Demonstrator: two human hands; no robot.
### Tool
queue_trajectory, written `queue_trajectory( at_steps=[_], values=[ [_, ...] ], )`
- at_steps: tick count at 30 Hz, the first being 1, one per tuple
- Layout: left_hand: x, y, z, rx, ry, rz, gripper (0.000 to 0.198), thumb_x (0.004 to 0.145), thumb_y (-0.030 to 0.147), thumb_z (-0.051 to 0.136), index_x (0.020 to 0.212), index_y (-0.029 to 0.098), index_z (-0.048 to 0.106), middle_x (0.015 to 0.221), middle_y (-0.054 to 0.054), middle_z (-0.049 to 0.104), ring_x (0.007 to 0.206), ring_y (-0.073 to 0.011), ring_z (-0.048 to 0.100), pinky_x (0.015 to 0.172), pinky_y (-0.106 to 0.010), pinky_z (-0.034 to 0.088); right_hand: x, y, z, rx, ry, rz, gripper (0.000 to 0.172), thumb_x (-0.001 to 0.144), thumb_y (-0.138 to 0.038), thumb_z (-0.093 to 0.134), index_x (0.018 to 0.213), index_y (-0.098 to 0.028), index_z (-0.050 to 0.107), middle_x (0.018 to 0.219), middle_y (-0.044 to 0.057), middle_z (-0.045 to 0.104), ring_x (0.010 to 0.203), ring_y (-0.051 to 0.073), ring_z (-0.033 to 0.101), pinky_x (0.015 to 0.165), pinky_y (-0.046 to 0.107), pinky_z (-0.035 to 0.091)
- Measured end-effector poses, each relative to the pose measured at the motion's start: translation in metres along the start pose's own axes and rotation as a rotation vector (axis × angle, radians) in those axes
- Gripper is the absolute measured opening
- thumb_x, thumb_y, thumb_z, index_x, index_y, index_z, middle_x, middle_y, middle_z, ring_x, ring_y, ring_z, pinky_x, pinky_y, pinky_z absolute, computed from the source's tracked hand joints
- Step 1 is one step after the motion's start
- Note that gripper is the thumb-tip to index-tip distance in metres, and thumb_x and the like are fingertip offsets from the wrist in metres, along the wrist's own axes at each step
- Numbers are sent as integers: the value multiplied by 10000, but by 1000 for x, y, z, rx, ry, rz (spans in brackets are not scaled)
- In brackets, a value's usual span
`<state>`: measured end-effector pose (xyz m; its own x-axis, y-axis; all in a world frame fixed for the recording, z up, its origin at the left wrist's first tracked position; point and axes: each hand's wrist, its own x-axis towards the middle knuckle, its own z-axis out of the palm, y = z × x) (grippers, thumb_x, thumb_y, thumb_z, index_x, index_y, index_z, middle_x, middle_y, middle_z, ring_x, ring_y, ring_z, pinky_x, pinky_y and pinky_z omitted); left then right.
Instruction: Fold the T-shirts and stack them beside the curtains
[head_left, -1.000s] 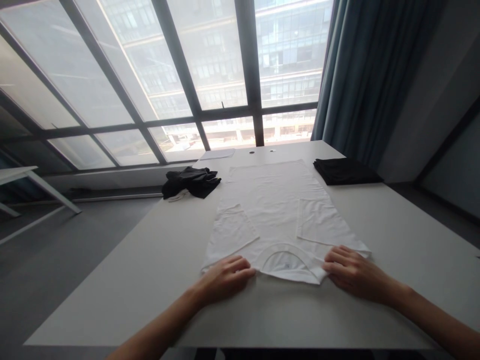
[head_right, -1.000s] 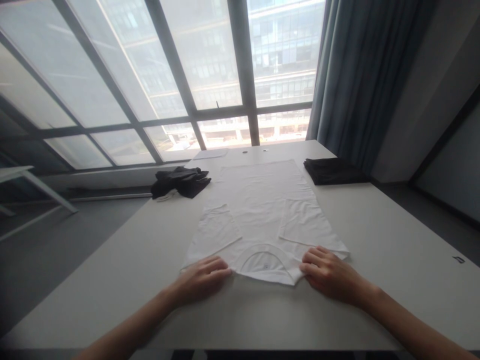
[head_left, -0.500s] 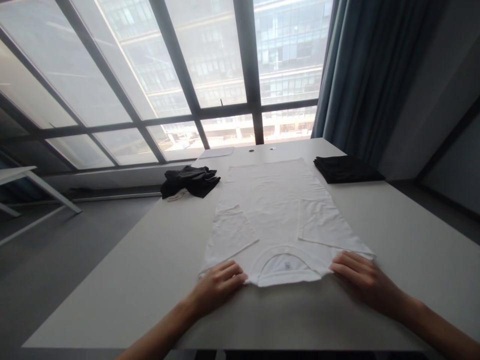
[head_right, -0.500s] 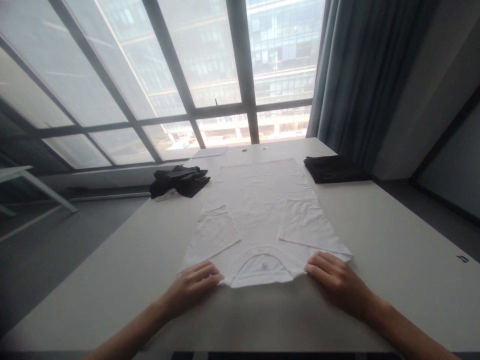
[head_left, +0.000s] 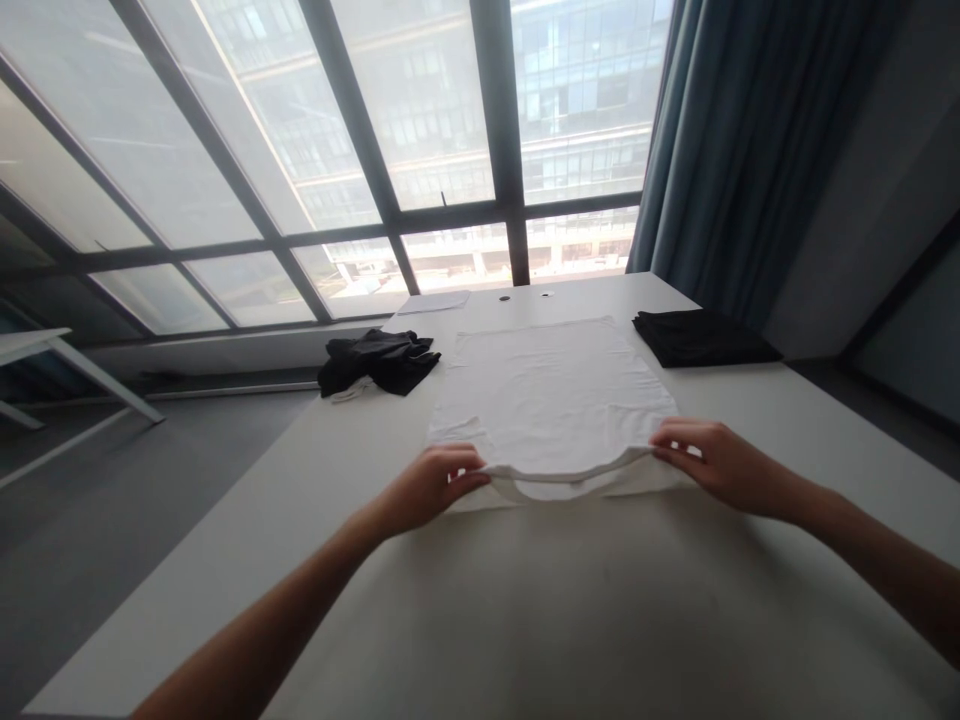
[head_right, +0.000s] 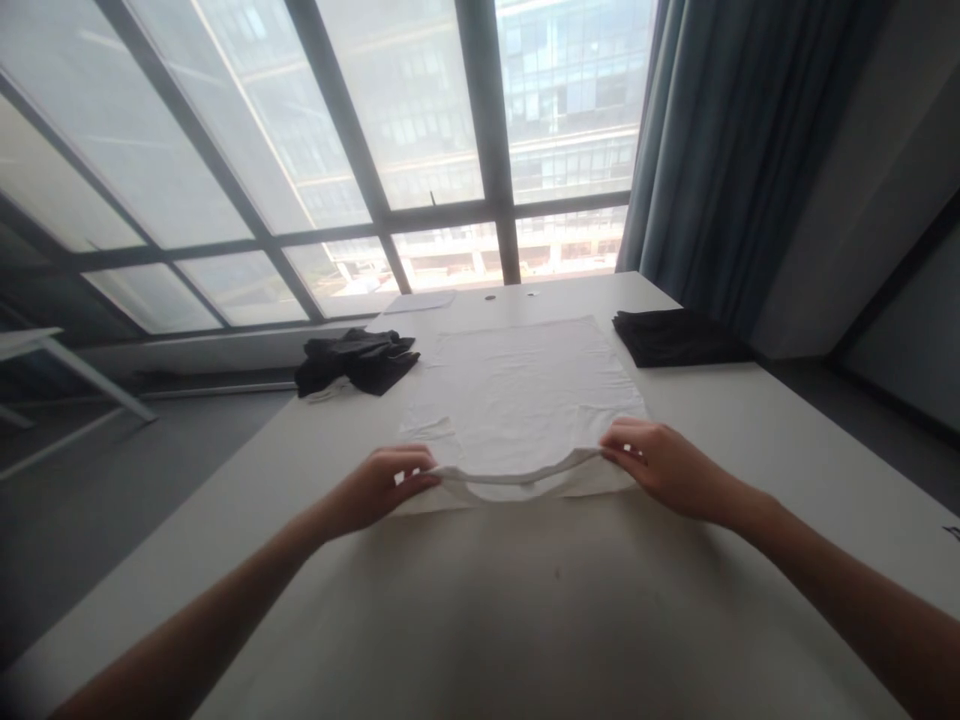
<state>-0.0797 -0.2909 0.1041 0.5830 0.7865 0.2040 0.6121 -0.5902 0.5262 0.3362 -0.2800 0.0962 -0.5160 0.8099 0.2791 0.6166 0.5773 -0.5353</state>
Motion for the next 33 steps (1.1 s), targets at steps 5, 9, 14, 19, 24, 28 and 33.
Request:
queue_trajectory(
  at_steps=[5,9,14,19,24,28,33],
  values=[
    [68,-57,-32,-129,-173,-213,445,872,580,644,815,144,714,707,-4,616,665,-139,523,600,-217,401,84,40,-20,67,-160,134,346,881,-502,619,870,-182,752,849,66,749,783,219,657,720,292,481],
    [111,-107,-27,-236,-329,-352,516,759,654,706,719,140,675,599,18,546,550,-116,459,517,-219,337,141,76,1,42,-257,277,339,767,-478,714,830,-149,766,798,67,744,722,210,636,649,279,459],
    [128,-131,-5,-109,-280,-360,413,652,552,802,719,155,707,641,-8,620,583,-138,524,556,-232,386,164,97,41,-129,-386,429,183,782,-278,694,861,-133,773,808,74,748,719,198,644,642,264,453],
    [75,-142,-8,60,62,-288,379,839,457,614,1099,194,698,982,-80,721,822,-203,654,764,-287,480,127,131,37,-270,-118,292,264,836,-285,652,1044,-163,760,1088,118,740,969,234,671,829,276,478],
    [1,-160,-14,269,144,-649,312,840,489,553,835,203,677,806,-75,720,728,-228,648,709,-305,448,75,178,15,-289,34,512,268,839,-374,635,947,-167,767,916,104,764,788,232,697,695,284,482],
    [-19,-155,-7,139,109,-768,404,773,589,552,802,200,661,782,-66,712,757,-241,641,700,-306,440,61,193,13,-202,51,596,248,824,-386,650,810,-165,762,823,96,765,744,230,699,662,281,471],
    [-15,-143,-6,12,168,-768,458,684,642,601,764,193,642,758,-39,680,742,-229,613,663,-293,433,65,190,16,-142,83,593,215,779,-359,684,725,-160,744,767,80,755,728,219,685,658,271,466]
  ],
)
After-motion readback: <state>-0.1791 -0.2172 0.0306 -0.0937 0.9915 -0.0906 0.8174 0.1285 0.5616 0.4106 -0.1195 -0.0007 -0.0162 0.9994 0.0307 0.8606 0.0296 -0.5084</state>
